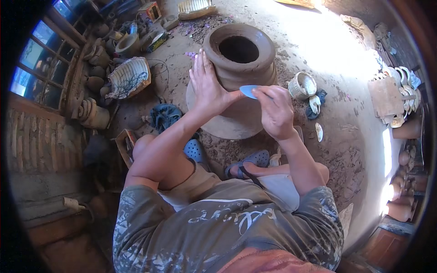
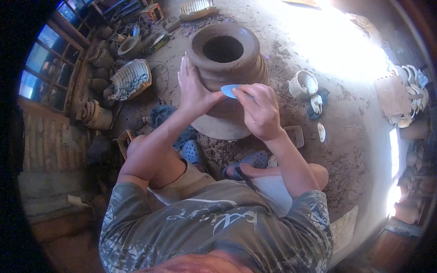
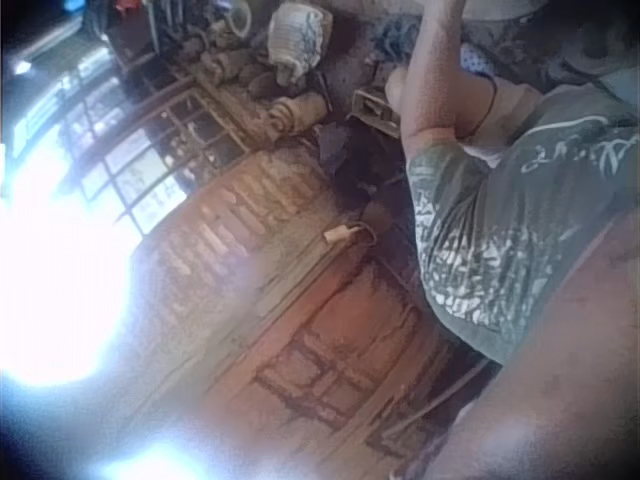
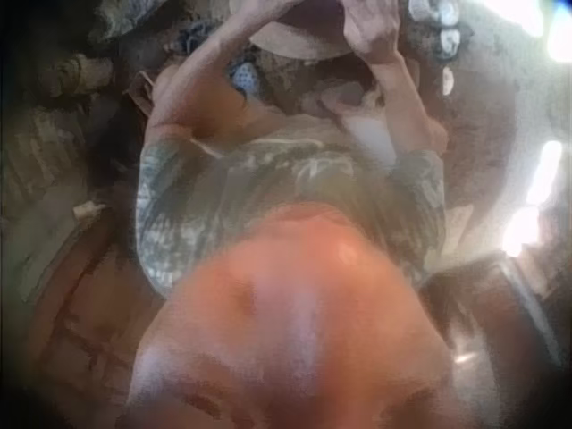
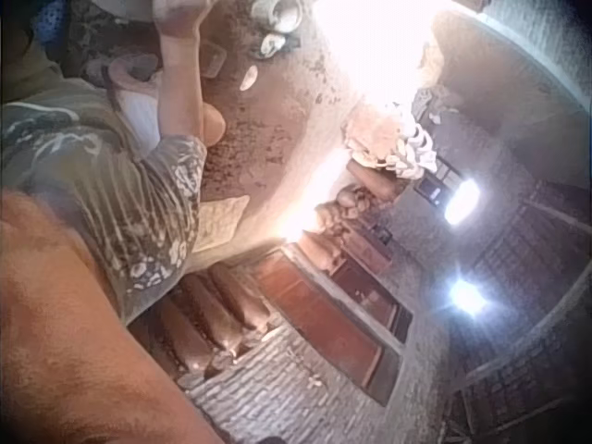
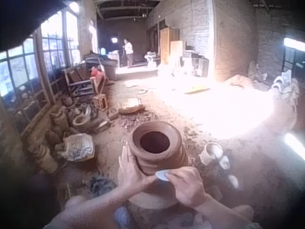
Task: The person shapes a clay pot on a pottery wheel by using hands to smooth the interior and exterior walls and using a curved tool to scrape and refine the shape.
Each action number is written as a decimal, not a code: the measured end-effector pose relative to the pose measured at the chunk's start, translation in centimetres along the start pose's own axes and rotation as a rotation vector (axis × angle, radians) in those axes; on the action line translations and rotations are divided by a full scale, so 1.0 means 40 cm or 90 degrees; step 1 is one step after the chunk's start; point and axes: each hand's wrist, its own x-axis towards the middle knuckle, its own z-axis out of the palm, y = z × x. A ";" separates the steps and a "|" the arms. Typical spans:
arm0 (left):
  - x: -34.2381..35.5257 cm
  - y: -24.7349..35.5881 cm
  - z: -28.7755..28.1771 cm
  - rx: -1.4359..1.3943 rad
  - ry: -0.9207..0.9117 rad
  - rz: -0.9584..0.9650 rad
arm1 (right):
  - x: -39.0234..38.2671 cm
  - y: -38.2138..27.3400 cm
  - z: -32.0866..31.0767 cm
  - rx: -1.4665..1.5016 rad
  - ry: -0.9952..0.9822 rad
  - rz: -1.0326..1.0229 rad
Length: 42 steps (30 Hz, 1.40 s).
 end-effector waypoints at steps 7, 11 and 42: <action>-0.002 -0.001 0.006 0.004 0.022 0.011 | -0.007 0.041 0.065 -0.050 -0.004 -0.082; -0.006 -0.007 0.010 0.005 0.024 0.009 | 0.003 0.020 0.063 -0.037 -0.030 -0.017; 0.019 -0.047 -0.015 -0.054 -0.006 0.078 | -0.015 0.040 0.038 -0.027 -0.068 0.007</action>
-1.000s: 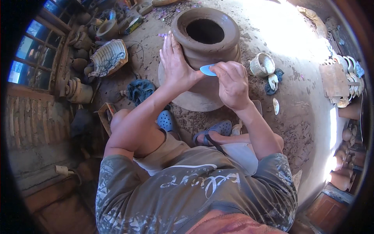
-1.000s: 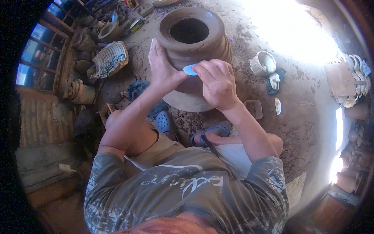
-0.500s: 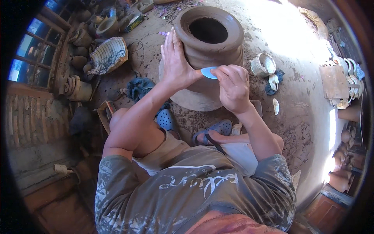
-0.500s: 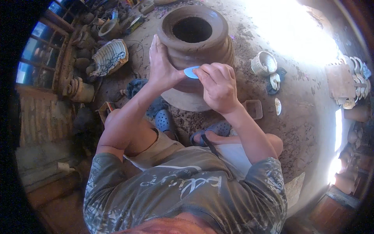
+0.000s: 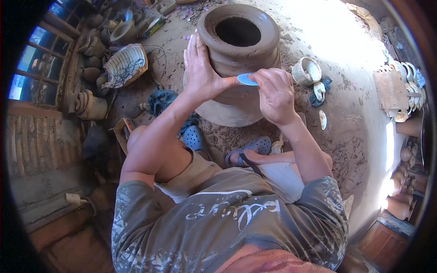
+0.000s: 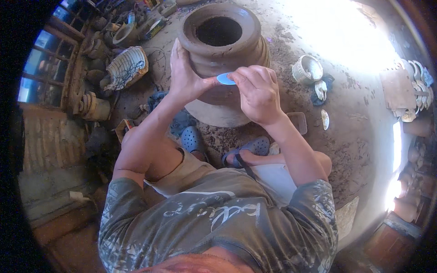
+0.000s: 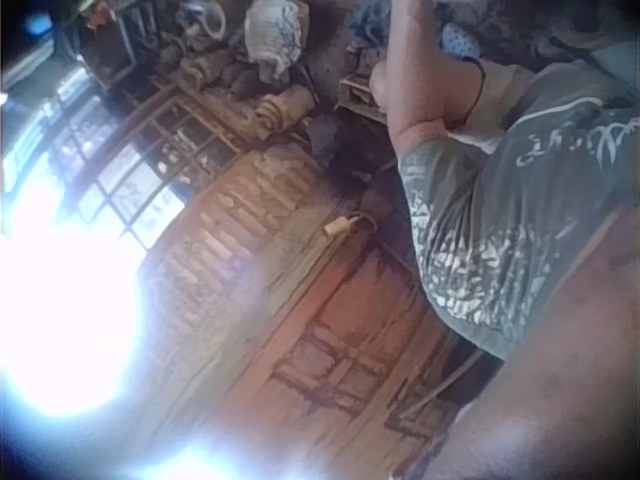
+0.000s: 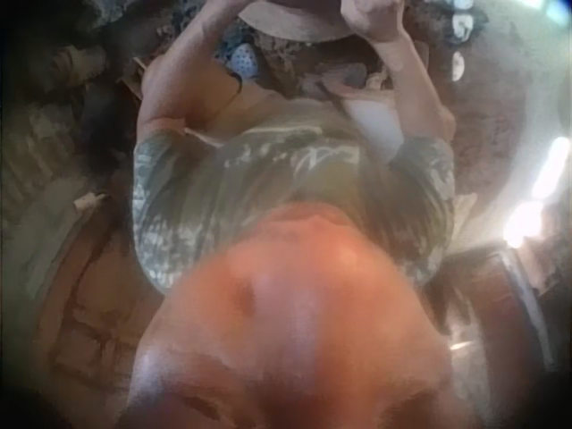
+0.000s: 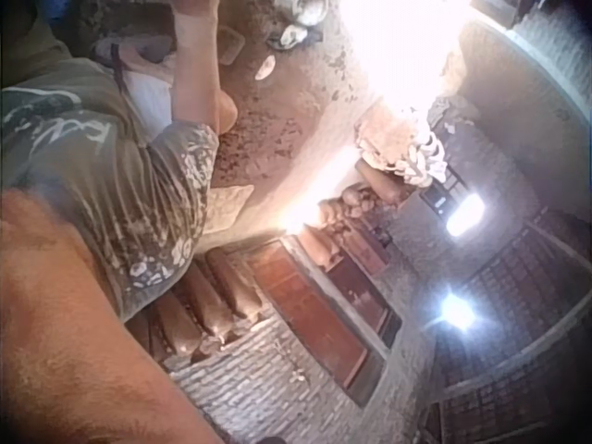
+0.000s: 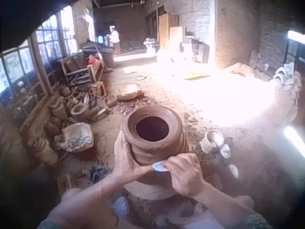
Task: The person shapes a clay pot on a pottery wheel by using hands to smooth the interior and exterior walls and using a curved tool to scrape and refine the shape.
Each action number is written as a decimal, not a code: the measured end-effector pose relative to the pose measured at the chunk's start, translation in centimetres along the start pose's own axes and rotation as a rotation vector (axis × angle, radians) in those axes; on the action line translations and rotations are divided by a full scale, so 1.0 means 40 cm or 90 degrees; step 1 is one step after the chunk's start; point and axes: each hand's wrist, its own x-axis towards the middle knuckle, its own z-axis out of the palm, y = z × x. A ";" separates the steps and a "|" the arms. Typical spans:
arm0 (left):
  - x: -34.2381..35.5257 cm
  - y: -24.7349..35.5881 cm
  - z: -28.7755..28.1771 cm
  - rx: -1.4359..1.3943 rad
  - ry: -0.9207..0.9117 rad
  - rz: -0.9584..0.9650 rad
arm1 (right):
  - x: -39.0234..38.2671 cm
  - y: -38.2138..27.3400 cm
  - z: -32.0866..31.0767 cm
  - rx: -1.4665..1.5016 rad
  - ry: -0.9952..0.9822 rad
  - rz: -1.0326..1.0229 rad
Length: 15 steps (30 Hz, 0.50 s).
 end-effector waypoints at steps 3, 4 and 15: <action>-0.004 -0.005 0.001 0.023 0.008 0.002 | 0.003 -0.012 -0.022 0.011 -0.011 0.009; -0.006 -0.001 0.002 0.032 0.010 0.002 | 0.001 -0.013 -0.023 0.011 0.021 0.000; -0.016 0.011 0.024 0.053 0.015 -0.027 | 0.032 -0.055 0.000 -0.068 -0.018 0.036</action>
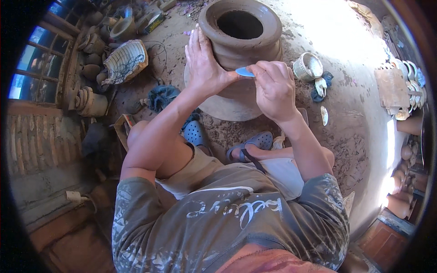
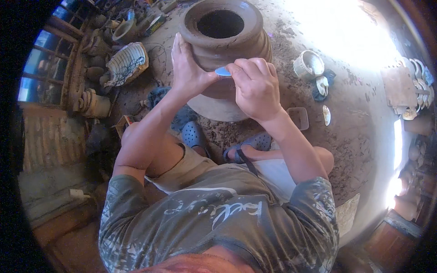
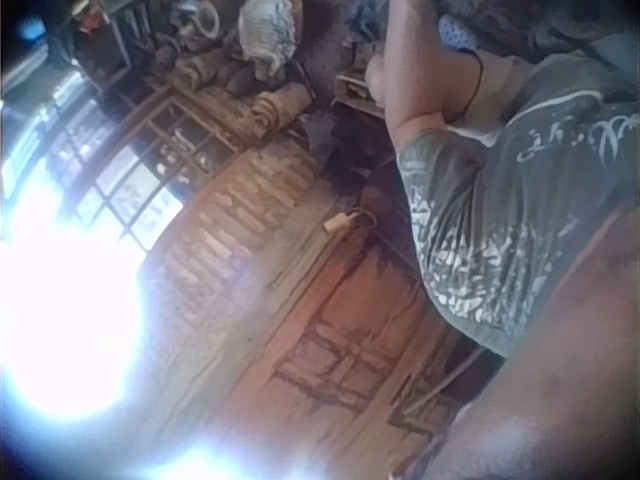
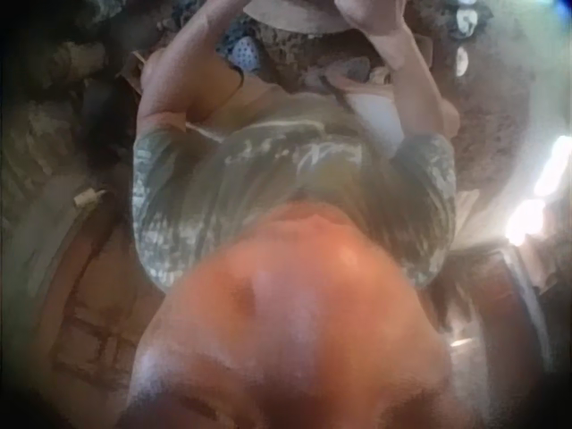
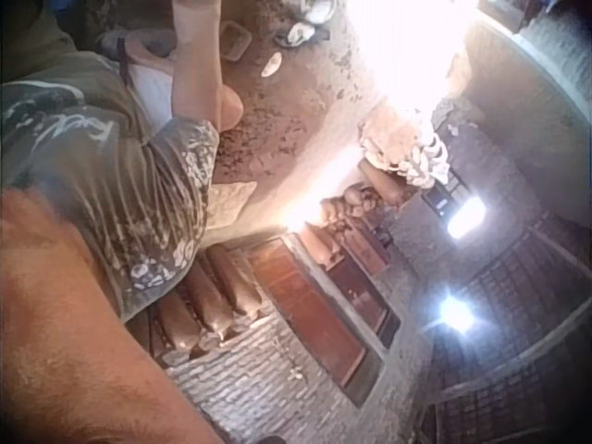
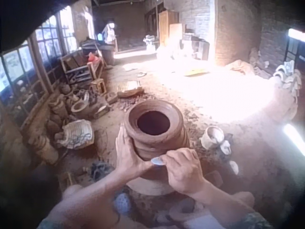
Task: The person shapes a clay pot on a pottery wheel by using hands to smooth the interior and exterior walls and using a curved tool to scrape and refine the shape.
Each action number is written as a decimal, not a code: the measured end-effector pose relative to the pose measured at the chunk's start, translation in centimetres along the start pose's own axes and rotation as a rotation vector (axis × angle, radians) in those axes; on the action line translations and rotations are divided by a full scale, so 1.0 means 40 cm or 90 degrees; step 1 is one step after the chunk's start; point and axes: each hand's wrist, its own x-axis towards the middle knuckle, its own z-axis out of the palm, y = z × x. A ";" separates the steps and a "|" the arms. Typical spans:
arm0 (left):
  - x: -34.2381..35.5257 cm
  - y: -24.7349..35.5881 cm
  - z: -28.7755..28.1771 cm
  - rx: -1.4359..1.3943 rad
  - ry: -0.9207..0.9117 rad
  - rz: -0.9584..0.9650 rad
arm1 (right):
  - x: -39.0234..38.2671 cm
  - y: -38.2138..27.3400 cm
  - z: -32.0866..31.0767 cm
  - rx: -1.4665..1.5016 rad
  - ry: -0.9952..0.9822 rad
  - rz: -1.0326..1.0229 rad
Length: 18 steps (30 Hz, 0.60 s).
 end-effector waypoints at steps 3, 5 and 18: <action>0.007 0.000 0.003 -0.007 -0.004 0.010 | -0.020 0.011 -0.013 0.036 -0.019 -0.007; 0.002 0.004 0.000 -0.009 -0.008 0.005 | -0.005 0.024 -0.005 0.008 0.035 -0.035; 0.006 -0.002 0.008 -0.016 0.007 0.028 | -0.053 0.031 0.007 -0.004 0.042 -0.054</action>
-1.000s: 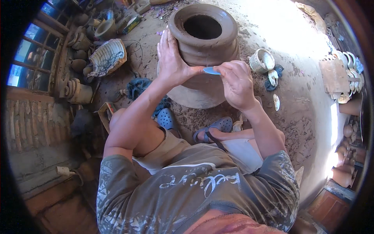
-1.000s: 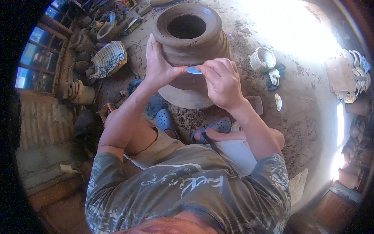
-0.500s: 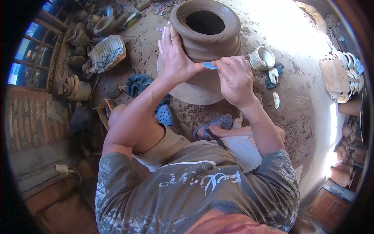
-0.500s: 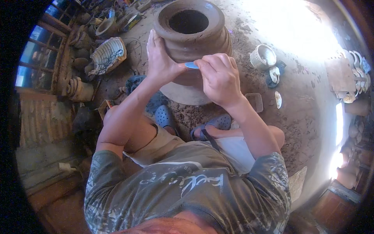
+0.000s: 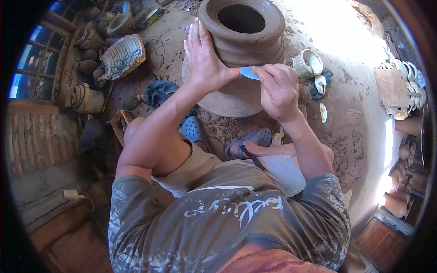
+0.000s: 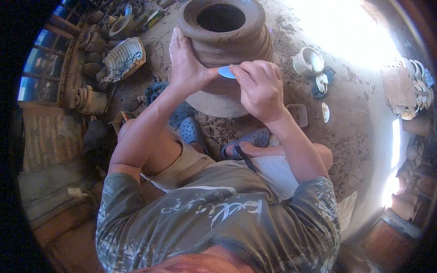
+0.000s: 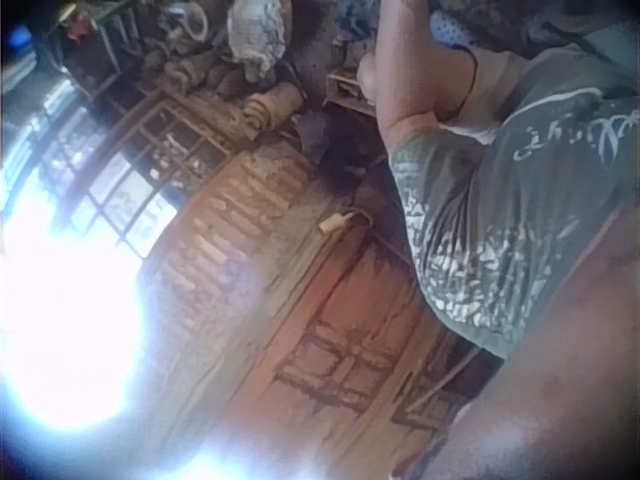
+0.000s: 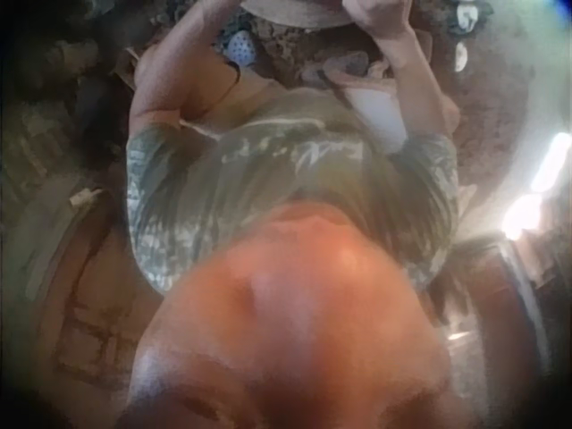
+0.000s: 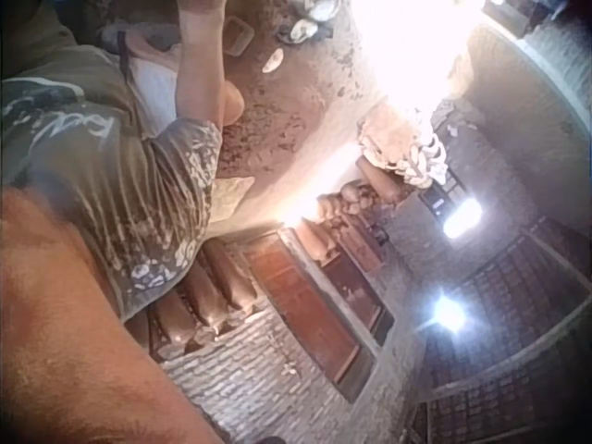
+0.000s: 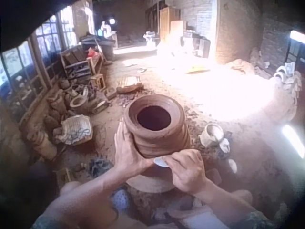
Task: The person shapes a clay pot on a pottery wheel by using hands to smooth the interior and exterior walls and using a curved tool to scrape and refine the shape.
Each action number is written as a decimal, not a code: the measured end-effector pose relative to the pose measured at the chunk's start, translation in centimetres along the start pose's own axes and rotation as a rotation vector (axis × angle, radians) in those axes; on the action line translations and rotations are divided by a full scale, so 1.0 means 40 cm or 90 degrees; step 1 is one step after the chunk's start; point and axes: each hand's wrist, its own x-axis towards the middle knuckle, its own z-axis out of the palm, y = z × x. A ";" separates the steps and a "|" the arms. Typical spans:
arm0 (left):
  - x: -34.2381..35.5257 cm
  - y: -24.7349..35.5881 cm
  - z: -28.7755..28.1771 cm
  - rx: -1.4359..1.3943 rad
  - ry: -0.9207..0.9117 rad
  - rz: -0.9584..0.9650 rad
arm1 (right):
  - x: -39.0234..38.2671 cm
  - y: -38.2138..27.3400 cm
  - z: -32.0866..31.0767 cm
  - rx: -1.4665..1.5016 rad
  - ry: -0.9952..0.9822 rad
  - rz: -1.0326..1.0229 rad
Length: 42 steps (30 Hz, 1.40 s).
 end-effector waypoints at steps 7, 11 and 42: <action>-0.010 0.004 -0.023 0.000 -0.071 -0.016 | -0.010 0.006 0.038 -0.012 0.046 -0.010; -0.016 -0.004 -0.029 -0.008 -0.079 0.004 | -0.014 0.000 0.038 -0.012 0.048 -0.002; 0.030 -0.075 -0.091 -0.126 -0.201 -0.030 | -0.054 -0.001 -0.007 0.033 -0.004 0.023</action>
